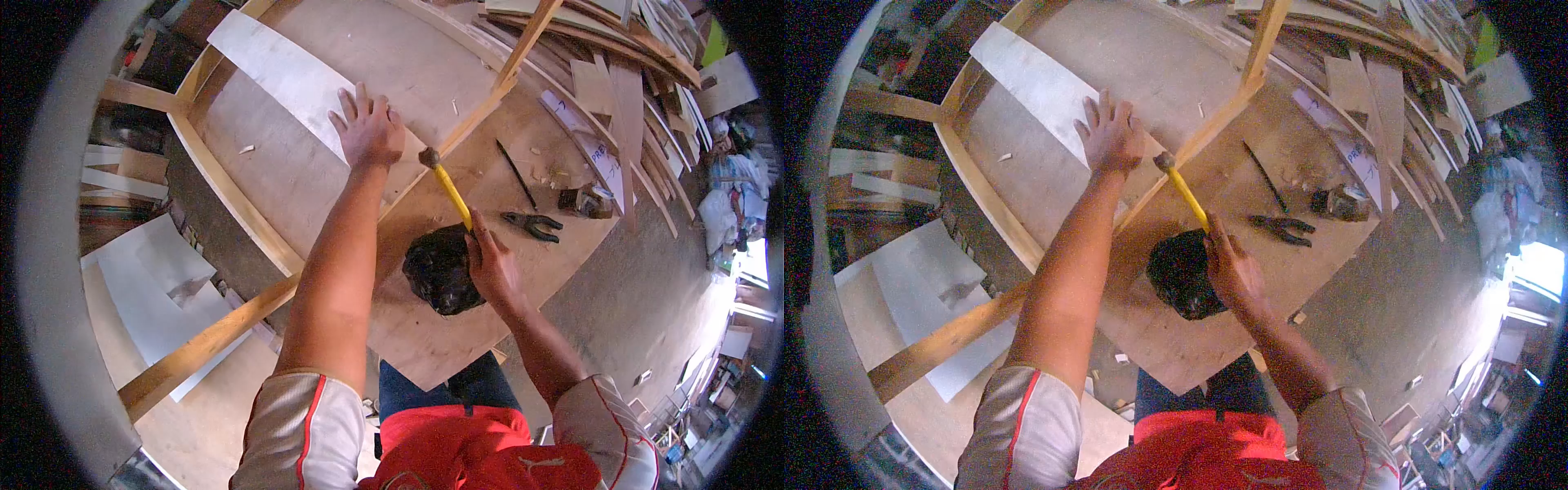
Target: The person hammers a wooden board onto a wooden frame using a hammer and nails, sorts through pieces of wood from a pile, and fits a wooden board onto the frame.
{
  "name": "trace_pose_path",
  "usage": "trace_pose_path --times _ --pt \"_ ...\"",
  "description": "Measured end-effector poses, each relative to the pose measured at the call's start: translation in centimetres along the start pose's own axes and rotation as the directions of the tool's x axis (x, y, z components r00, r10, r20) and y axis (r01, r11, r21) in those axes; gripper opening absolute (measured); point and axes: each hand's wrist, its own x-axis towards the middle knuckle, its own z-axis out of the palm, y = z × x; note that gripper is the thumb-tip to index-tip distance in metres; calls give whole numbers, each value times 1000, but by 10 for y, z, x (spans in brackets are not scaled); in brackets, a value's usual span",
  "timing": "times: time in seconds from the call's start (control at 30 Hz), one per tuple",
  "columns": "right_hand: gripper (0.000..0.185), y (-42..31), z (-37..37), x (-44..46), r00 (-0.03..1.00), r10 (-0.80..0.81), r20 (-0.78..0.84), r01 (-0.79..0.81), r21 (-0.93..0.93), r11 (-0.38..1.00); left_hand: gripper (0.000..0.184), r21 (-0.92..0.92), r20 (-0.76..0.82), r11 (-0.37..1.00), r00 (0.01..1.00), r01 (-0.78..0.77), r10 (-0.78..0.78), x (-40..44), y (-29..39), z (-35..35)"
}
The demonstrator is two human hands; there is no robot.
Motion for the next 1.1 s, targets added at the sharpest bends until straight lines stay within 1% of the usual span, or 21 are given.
trace_pose_path --times 0.07,0.1,0.17,0.27,0.37,0.47,0.57,0.6,0.63,0.7,0.77,0.87,0.93,1.0,1.03,1.1 --pt "56 -3 -4 -6 997 -11 -75 17 82 997 43 14 -25 1000 999 -20 20 -4 1 4" --pt "55 2 -40 -21 990 -46 -134 48 9 999 43 -91 -2 996 1000 -4 3 -15 34 17" --pt "52 -7 -44 -30 949 -172 -263 192 52 980 42 -93 -13 996 1000 -4 3 -14 31 15" --pt "53 8 -21 -21 999 7 -50 -9 -50 999 40 -84 -52 996 999 -17 13 -14 28 14" --pt "55 7 -16 -12 998 -43 -45 43 -10 999 39 -83 -106 996 994 -30 21 -11 19 18" --pt "58 -10 -26 -19 987 -59 -151 75 106 991 38 -32 -83 999 996 -36 33 -8 12 14" --pt "58 -14 -28 -22 940 -180 -291 227 139 964 39 -17 -76 999 997 -31 30 -5 8 8" --pt "59 -2 -14 -20 957 -159 -244 189 102 977 39 -14 -78 999 997 -29 28 -4 6 7" --pt "59 5 -3 -17 983 -109 -149 122 75 990 39 -12 -78 1000 997 -29 28 -4 4 7" --pt "59 6 1 -5 1000 5 26 -5 -3 1000 39 -2 -79 999 996 -37 37 0 4 4" --pt "57 -1 -8 -12 999 -35 -24 36 51 998 39 18 -62 999 998 -30 31 -4 2 7" --pt "56 -13 -20 -12 984 -99 -150 116 108 987 40 22 -50 999 998 -26 27 -3 2 5" --pt "56 -20 -24 -18 961 -135 -243 175 152 973 39 12 -71 999 997 -29 30 -3 1 8" --pt "57 12 7 -8 996 -45 -82 51 74 996 39 5 -87 1000 996 -30 31 -3 0 9" --pt "57 17 13 -3 1000 10 -5 -10 25 1000 39 1 -88 1000 996 -30 30 -4 1 9" --pt "58 16 7 5 999 -39 -37 40 36 999 38 6 -102 1000 994 -31 31 2 1 7"
